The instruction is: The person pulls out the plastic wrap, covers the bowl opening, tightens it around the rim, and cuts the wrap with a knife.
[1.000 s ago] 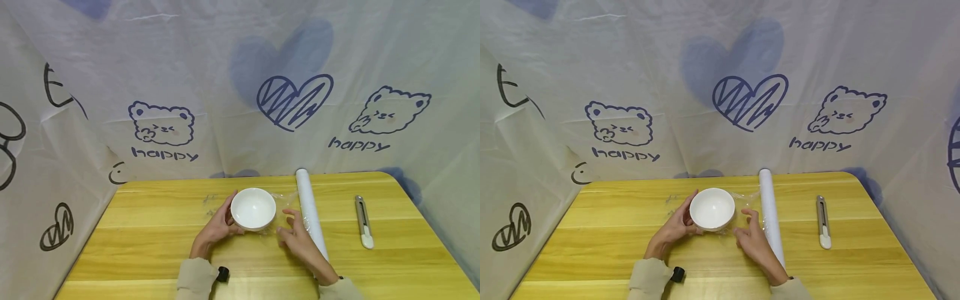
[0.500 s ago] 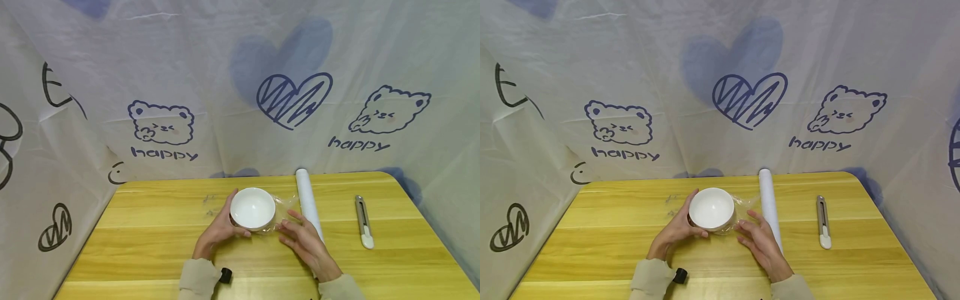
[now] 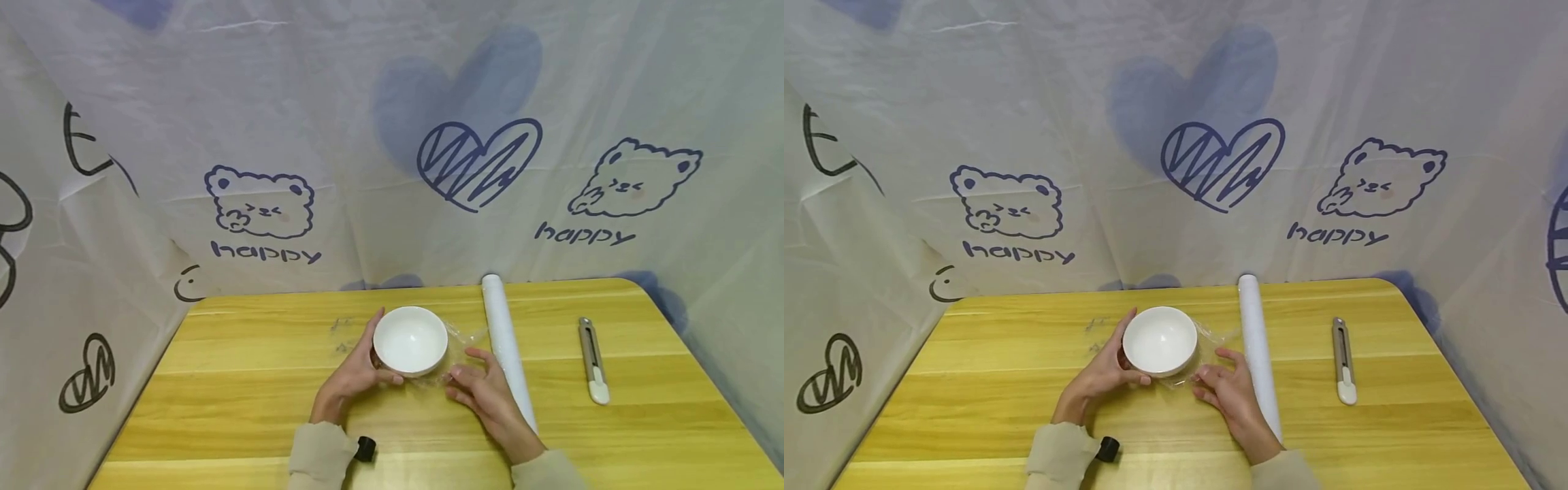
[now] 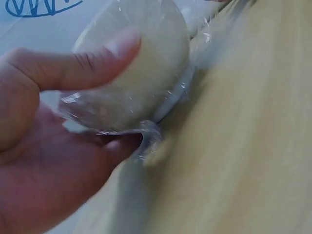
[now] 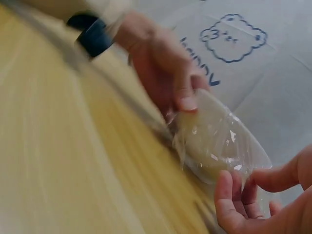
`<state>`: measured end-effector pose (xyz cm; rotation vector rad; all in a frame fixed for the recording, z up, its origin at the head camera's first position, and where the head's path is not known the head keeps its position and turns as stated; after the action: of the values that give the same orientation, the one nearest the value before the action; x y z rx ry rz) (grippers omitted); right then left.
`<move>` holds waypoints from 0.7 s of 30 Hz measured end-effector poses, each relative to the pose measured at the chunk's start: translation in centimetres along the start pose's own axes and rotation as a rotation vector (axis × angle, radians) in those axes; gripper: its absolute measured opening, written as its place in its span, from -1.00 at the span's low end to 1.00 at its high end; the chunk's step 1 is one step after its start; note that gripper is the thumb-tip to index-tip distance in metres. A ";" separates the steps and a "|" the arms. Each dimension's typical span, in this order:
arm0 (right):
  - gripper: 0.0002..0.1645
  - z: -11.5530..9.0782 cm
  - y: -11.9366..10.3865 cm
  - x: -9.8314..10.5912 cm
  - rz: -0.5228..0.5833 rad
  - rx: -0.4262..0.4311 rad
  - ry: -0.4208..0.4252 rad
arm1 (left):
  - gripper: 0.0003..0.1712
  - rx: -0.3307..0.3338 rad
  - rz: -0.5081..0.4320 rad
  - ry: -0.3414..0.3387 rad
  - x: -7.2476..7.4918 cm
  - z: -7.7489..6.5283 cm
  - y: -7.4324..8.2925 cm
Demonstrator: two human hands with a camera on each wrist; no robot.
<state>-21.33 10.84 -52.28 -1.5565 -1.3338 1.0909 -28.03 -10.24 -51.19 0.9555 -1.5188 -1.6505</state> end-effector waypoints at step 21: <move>-0.59 -1.9 -0.8 -4.1 -0.442 0.334 -0.349 | 0.59 -0.007 0.160 0.087 -0.8 0.2 0.2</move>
<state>-20.08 6.83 -50.53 -0.8009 -1.5359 1.2516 -27.80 -9.46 -50.95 0.8674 -1.4904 -1.4822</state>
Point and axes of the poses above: each hand's wrist, its own z-axis towards the middle knuckle, its own x-axis out of the back of the hand, y = z × x, the point moved 6 cm from there along z, towards the middle knuckle, and after that the axes turned 10 degrees about -z, right-handed, at the moved point
